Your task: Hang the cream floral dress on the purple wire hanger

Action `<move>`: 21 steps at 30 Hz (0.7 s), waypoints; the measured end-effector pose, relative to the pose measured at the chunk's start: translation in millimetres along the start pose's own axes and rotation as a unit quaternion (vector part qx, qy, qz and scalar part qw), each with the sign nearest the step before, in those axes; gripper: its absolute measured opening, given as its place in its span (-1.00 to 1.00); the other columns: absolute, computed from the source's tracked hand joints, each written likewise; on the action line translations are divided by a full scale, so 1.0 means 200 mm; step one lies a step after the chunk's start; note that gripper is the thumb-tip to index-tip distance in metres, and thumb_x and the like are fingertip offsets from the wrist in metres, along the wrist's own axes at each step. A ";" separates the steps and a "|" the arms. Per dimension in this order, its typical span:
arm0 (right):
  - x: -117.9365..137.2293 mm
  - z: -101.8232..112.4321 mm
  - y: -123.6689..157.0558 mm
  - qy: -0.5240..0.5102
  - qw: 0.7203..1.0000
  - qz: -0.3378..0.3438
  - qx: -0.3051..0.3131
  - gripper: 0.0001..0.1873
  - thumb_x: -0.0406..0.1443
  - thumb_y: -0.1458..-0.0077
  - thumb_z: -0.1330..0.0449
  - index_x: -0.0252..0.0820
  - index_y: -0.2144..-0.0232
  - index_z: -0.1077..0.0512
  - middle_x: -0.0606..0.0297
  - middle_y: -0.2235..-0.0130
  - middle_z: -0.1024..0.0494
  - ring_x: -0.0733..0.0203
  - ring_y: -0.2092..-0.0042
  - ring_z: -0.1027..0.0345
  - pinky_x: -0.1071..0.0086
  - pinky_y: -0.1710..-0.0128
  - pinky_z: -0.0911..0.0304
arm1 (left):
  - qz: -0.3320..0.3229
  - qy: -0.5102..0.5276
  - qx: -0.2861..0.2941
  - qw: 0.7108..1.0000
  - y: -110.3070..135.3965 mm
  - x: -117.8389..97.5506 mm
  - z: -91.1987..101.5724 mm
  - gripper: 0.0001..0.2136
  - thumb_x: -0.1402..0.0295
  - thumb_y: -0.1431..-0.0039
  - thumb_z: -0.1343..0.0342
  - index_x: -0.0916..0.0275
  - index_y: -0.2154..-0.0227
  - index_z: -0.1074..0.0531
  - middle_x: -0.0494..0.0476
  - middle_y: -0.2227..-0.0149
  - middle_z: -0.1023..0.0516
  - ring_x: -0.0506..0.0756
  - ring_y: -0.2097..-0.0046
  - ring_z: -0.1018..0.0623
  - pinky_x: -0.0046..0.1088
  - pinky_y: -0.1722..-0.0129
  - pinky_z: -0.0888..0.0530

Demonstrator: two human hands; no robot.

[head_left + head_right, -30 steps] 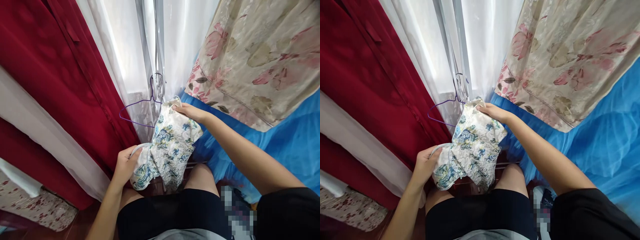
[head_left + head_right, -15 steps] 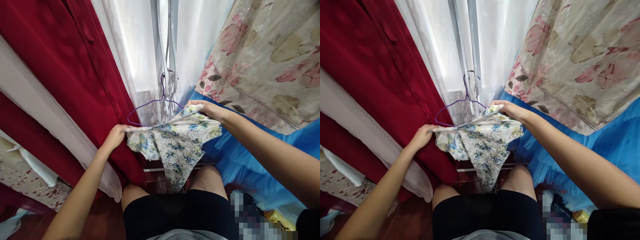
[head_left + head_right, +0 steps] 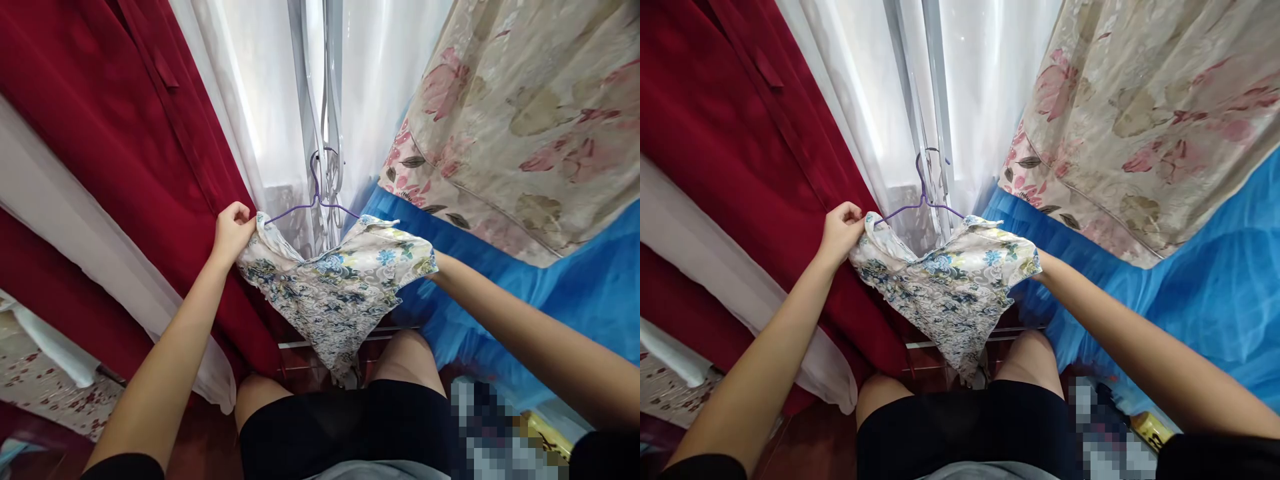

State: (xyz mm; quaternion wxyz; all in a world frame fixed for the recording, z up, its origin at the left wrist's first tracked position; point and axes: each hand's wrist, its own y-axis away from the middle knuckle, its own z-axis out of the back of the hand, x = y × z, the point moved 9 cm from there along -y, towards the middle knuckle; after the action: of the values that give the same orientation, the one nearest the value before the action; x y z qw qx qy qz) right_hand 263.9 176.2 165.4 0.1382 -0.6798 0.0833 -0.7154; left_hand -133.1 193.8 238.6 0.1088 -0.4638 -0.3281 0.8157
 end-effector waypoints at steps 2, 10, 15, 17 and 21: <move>-0.08 0.07 0.13 -0.074 0.994 -0.014 -0.074 -0.70 0.00 0.02 -0.28 -0.08 0.48 -0.44 0.27 0.45 -0.59 -0.01 0.37 -0.53 0.15 0.37 -0.50 | -0.031 0.027 0.042 0.998 0.07 -0.09 -0.02 -0.84 0.25 -0.11 -0.16 0.24 0.37 -0.39 0.04 0.38 -0.45 0.04 0.33 -0.41 -0.49 0.31 -0.34; 0.19 0.18 0.36 -0.052 0.970 0.105 -0.212 -0.71 -0.02 -0.20 -0.25 -0.09 0.26 -0.50 0.24 0.27 -0.59 0.04 0.21 -0.50 0.28 0.33 -0.41 | -0.117 -0.122 0.108 0.980 0.16 -0.46 -0.05 -0.64 0.09 -0.32 0.00 0.27 0.40 -0.47 0.05 0.45 -0.43 0.06 0.37 -0.36 -0.46 0.33 -0.26; 0.52 0.03 0.30 -0.003 0.975 0.171 -0.144 -0.71 -0.06 -0.33 -0.16 -0.12 0.14 -0.53 0.20 0.22 -0.59 0.08 0.16 -0.47 0.28 0.18 -0.40 | -0.060 -0.210 0.046 0.975 0.05 -0.35 -0.02 -0.62 0.10 -0.17 -0.19 0.24 0.60 -0.30 -0.01 0.61 -0.23 0.01 0.47 -0.24 -0.43 0.45 -0.10; 0.62 -0.18 0.40 0.080 0.974 0.210 -0.005 -0.69 -0.07 -0.38 -0.11 -0.09 0.06 -0.53 0.20 0.14 -0.61 0.06 0.10 -0.48 0.23 0.07 -0.40 | -0.017 -0.154 0.000 0.988 0.03 -0.22 0.01 -0.56 0.05 -0.21 -0.13 0.21 0.64 -0.22 -0.02 0.62 -0.18 0.00 0.50 -0.22 -0.43 0.47 -0.09; 0.63 -0.59 0.77 0.196 0.870 0.280 0.355 -0.55 -0.11 -0.32 -0.22 -0.09 -0.19 -0.40 0.09 -0.13 -0.54 0.00 -0.14 -0.42 0.15 -0.19 -0.31 | 0.099 0.085 -0.114 0.985 0.12 0.06 0.03 -0.44 -0.13 -0.29 0.09 0.17 0.68 -0.11 0.02 0.62 -0.22 -0.01 0.53 -0.27 -0.46 0.50 -0.22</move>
State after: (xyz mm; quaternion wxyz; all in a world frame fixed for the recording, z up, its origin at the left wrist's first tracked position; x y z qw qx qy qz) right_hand 154.4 -17.4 230.4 0.5462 -0.3787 0.0359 -0.7463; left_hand -141.2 178.1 217.7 0.0015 -0.5709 -0.3612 0.7373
